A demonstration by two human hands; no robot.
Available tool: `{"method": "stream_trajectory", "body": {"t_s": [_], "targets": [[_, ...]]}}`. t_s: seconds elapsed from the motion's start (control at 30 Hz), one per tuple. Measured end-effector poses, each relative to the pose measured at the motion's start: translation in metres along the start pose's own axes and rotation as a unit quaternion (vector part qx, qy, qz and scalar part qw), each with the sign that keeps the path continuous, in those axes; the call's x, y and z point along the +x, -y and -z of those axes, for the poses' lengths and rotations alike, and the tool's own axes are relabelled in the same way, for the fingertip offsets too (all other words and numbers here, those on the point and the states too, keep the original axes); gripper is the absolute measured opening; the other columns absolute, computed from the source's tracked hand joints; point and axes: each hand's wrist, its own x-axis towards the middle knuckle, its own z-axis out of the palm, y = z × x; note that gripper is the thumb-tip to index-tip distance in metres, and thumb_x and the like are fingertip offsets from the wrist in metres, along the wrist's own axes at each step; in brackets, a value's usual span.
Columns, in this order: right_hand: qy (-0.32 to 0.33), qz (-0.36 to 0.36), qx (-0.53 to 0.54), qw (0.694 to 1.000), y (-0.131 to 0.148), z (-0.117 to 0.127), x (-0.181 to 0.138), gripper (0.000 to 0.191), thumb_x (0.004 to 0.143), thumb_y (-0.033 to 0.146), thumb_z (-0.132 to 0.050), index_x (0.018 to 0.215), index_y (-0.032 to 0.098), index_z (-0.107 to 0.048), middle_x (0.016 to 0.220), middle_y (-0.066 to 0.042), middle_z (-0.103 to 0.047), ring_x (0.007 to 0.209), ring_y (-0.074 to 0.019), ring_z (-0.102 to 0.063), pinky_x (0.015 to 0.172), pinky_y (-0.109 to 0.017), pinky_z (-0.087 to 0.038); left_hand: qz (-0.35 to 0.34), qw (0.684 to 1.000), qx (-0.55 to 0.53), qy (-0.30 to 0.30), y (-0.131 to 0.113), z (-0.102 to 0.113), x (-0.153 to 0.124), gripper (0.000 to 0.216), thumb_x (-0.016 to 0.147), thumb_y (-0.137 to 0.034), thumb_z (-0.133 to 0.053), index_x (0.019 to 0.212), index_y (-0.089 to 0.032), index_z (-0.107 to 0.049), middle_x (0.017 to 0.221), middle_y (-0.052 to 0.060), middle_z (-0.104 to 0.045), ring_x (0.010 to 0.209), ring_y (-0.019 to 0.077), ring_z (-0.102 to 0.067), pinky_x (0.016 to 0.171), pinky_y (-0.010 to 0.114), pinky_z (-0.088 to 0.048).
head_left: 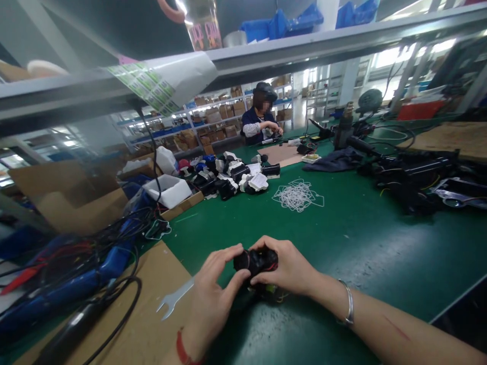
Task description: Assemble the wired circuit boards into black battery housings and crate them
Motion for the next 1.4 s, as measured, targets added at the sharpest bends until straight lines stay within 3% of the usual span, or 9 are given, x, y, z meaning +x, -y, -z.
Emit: {"method": "stream_trajectory", "body": {"t_s": [0.13, 0.33, 0.6, 0.87, 1.03, 1.13, 1.2, 1.3, 1.4], "targets": [[0.000, 0.025, -0.012, 1.000, -0.002, -0.006, -0.001, 0.045, 0.059, 0.038, -0.081, 0.096, 0.022, -0.061, 0.087, 0.001, -0.067, 0.076, -0.0153, -0.062, 0.067, -0.025, -0.044, -0.018, 0.999, 0.047, 0.003, -0.004, 0.005, -0.004, 0.027, 0.084, -0.031, -0.059, 0.111, -0.026, -0.058, 0.109, 0.005, -0.065, 0.101, 0.0197, -0.060, 0.087, 0.038, -0.051], [-0.016, 0.086, -0.035, 0.996, -0.009, -0.013, -0.003, 0.043, 0.062, 0.042, -0.080, 0.095, 0.022, -0.062, 0.086, 0.001, -0.069, 0.076, -0.0148, -0.064, 0.066, -0.023, -0.044, 0.067, 0.996, 0.052, 0.020, -0.014, 0.009, -0.010, 0.025, 0.083, -0.035, -0.060, 0.106, -0.023, -0.060, 0.101, 0.003, -0.067, 0.087, 0.0180, -0.064, 0.080, 0.036, -0.055], [-0.036, 0.110, -0.046, 0.992, -0.014, -0.018, -0.006, 0.043, 0.063, 0.042, -0.079, 0.097, 0.021, -0.063, 0.086, 0.000, -0.071, 0.075, -0.0151, -0.066, 0.067, -0.023, -0.046, 0.107, 0.994, 0.017, 0.030, -0.013, 0.013, -0.009, 0.023, 0.082, -0.034, -0.062, 0.102, -0.022, -0.062, 0.098, 0.003, -0.068, 0.085, 0.0168, -0.065, 0.079, 0.033, -0.057], [-0.030, 0.086, -0.003, 0.996, -0.012, -0.015, -0.001, 0.045, 0.057, 0.042, -0.082, 0.093, 0.021, -0.065, 0.082, 0.001, -0.071, 0.071, -0.0140, -0.065, 0.063, -0.022, -0.046, -0.122, 0.991, 0.029, 0.036, 0.004, 0.011, -0.013, 0.024, 0.085, -0.013, -0.052, 0.103, -0.027, -0.061, 0.114, 0.003, -0.064, 0.109, 0.0171, -0.059, 0.094, 0.036, -0.051], [-0.042, 0.070, 0.011, 0.997, -0.015, -0.015, -0.001, 0.050, 0.052, 0.044, -0.084, 0.093, 0.021, -0.066, 0.082, 0.001, -0.071, 0.070, -0.0137, -0.065, 0.062, -0.021, -0.046, -0.058, 0.998, 0.025, -0.001, 0.009, 0.007, -0.016, 0.031, 0.084, -0.028, -0.057, 0.114, -0.027, -0.055, 0.127, 0.007, -0.054, 0.111, 0.0214, -0.058, 0.089, 0.034, -0.055], [-0.048, 0.075, 0.005, 0.996, -0.019, -0.017, -0.001, 0.049, 0.052, 0.047, -0.082, 0.092, 0.022, -0.067, 0.081, 0.001, -0.071, 0.069, -0.0130, -0.065, 0.062, -0.020, -0.046, -0.033, 0.998, 0.046, -0.034, 0.018, 0.005, -0.016, 0.032, 0.082, -0.041, -0.059, 0.111, -0.028, -0.057, 0.114, 0.004, -0.062, 0.093, 0.0194, -0.066, 0.073, 0.029, -0.060], [-0.049, 0.081, 0.005, 0.995, -0.021, -0.018, -0.001, 0.049, 0.053, 0.048, -0.082, 0.092, 0.022, -0.067, 0.080, 0.001, -0.071, 0.068, -0.0125, -0.065, 0.062, -0.020, -0.046, -0.071, 0.994, 0.077, -0.031, 0.025, 0.004, -0.015, 0.031, 0.080, -0.042, -0.060, 0.108, -0.029, -0.059, 0.104, 0.001, -0.066, 0.085, 0.0187, -0.067, 0.072, 0.029, -0.060], [-0.046, 0.085, 0.006, 0.995, -0.022, -0.018, -0.001, 0.050, 0.053, 0.049, -0.081, 0.093, 0.022, -0.067, 0.080, 0.002, -0.071, 0.068, -0.0120, -0.065, 0.062, -0.019, -0.046, -0.152, 0.984, 0.090, -0.004, 0.029, 0.004, -0.014, 0.029, 0.082, -0.031, -0.056, 0.111, -0.031, -0.056, 0.111, 0.001, -0.064, 0.096, 0.0186, -0.065, 0.083, 0.030, -0.057], [-0.048, 0.076, 0.003, 0.996, -0.022, -0.018, -0.001, 0.050, 0.052, 0.049, -0.082, 0.092, 0.023, -0.067, 0.080, 0.002, -0.071, 0.069, -0.0121, -0.065, 0.062, -0.019, -0.046, -0.141, 0.984, 0.104, -0.014, 0.026, 0.004, -0.012, 0.036, 0.083, -0.031, -0.051, 0.119, -0.030, -0.052, 0.123, 0.005, -0.058, 0.105, 0.0212, -0.062, 0.084, 0.033, -0.056]]}}
